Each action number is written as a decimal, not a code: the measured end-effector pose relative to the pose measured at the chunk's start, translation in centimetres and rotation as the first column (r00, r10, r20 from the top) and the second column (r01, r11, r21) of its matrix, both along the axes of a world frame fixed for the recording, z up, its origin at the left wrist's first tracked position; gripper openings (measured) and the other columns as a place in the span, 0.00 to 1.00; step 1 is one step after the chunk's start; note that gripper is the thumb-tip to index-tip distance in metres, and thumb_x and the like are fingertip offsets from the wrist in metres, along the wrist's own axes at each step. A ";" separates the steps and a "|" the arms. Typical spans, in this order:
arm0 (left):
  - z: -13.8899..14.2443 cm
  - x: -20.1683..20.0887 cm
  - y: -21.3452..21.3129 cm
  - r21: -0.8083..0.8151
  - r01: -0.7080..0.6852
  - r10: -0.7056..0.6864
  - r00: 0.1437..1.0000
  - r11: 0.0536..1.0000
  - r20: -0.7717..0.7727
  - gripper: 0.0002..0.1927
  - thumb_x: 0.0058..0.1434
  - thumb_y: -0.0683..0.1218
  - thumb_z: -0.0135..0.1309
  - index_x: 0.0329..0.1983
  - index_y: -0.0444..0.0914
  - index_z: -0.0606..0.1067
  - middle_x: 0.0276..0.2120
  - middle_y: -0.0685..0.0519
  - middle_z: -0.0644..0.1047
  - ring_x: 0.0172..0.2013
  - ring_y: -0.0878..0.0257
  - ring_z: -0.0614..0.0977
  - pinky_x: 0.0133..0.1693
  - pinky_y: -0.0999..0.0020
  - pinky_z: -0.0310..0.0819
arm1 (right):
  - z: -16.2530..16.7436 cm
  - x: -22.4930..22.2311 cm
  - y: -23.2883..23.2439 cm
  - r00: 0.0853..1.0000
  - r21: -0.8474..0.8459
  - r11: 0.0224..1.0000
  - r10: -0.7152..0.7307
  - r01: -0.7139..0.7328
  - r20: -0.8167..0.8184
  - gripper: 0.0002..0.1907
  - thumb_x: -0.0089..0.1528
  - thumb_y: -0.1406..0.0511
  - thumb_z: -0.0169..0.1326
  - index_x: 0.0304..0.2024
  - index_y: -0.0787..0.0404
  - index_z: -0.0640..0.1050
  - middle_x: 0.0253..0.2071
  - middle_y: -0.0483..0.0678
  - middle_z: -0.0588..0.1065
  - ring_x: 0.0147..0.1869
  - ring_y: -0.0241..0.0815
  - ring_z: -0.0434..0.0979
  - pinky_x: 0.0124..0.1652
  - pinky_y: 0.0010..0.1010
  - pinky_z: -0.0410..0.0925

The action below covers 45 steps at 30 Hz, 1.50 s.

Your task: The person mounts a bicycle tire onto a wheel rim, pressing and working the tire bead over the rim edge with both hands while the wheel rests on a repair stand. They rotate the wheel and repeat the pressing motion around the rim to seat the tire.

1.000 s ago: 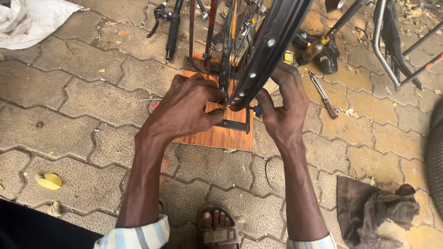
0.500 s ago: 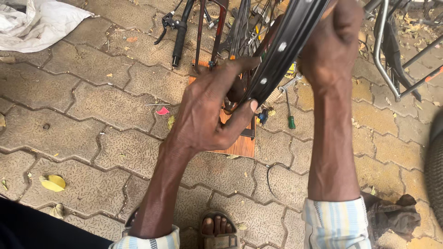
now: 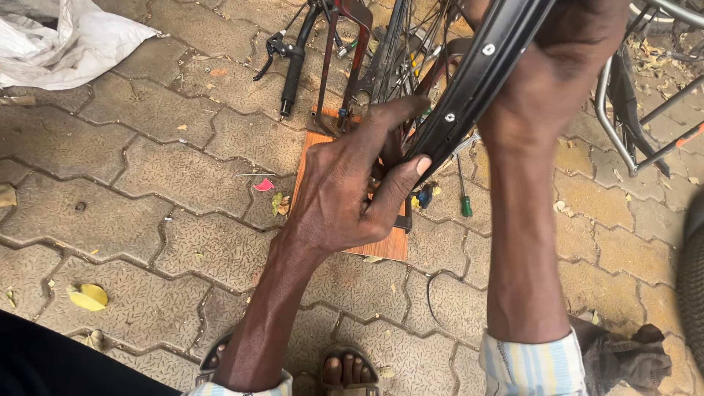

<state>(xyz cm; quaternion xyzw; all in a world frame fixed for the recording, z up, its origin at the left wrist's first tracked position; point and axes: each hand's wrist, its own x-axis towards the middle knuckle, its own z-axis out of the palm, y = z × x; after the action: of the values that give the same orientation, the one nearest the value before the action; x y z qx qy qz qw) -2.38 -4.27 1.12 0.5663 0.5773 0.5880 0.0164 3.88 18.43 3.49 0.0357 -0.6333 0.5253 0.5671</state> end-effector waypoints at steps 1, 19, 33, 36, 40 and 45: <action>0.0 0.0 0.0 -0.040 0.002 -0.001 1.000 0.999 0.030 0.20 0.74 0.45 0.54 0.66 0.36 0.66 0.35 0.48 0.81 0.31 0.65 0.86 0.32 0.69 0.82 | 0.2 -0.3 -0.8 0.996 0.064 0.995 -0.080 0.082 -0.040 0.08 0.68 0.74 0.62 0.45 0.60 0.76 0.37 0.48 0.75 0.34 0.39 0.75 0.35 0.30 0.73; -0.4 -0.3 0.2 -0.030 0.035 -0.034 0.999 0.999 0.033 0.09 0.72 0.46 0.55 0.38 0.36 0.71 0.29 0.51 0.78 0.29 0.65 0.85 0.28 0.68 0.81 | -0.4 1.7 2.3 0.973 0.281 0.937 0.169 -0.209 0.159 0.32 0.75 0.83 0.63 0.67 0.49 0.65 0.54 0.50 0.75 0.53 0.46 0.81 0.45 0.36 0.83; -0.6 -0.5 0.8 -0.085 0.040 -0.034 0.997 0.996 0.066 0.08 0.71 0.45 0.53 0.37 0.37 0.72 0.28 0.53 0.78 0.27 0.66 0.84 0.27 0.70 0.80 | 1.5 1.0 -0.9 0.999 0.202 0.979 -0.035 0.032 0.011 0.23 0.70 0.78 0.65 0.58 0.54 0.70 0.48 0.49 0.77 0.47 0.44 0.82 0.42 0.33 0.80; -0.5 -0.5 0.7 -0.064 0.020 -0.018 0.999 0.998 0.034 0.09 0.71 0.45 0.55 0.37 0.36 0.71 0.27 0.52 0.77 0.27 0.65 0.82 0.27 0.67 0.77 | 0.4 -1.0 -1.7 0.927 0.316 0.871 -0.343 0.375 -0.154 0.21 0.69 0.77 0.65 0.56 0.55 0.71 0.46 0.49 0.77 0.46 0.44 0.82 0.42 0.31 0.80; -0.5 -0.5 0.6 -0.064 0.040 -0.037 0.998 0.997 0.052 0.08 0.72 0.46 0.54 0.38 0.37 0.73 0.28 0.53 0.77 0.28 0.66 0.83 0.28 0.69 0.81 | -0.4 -1.6 -1.0 0.892 0.371 0.815 -0.438 0.445 -0.108 0.18 0.68 0.75 0.65 0.53 0.56 0.72 0.44 0.48 0.78 0.45 0.43 0.82 0.41 0.30 0.79; -0.9 -0.5 0.4 0.001 0.048 -0.048 0.998 0.999 0.051 0.09 0.73 0.46 0.54 0.40 0.36 0.72 0.31 0.53 0.77 0.30 0.66 0.83 0.30 0.69 0.80 | 2.3 0.3 -1.5 0.957 0.166 0.986 -0.061 0.013 0.284 0.15 0.66 0.73 0.65 0.49 0.58 0.73 0.42 0.48 0.78 0.44 0.42 0.83 0.40 0.27 0.78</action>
<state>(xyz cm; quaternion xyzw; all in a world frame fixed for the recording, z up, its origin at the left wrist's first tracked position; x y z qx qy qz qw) -2.92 -3.88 0.17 0.5648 0.5630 0.6016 0.0455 4.15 16.95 5.83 -0.0071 -0.7505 0.4608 0.4737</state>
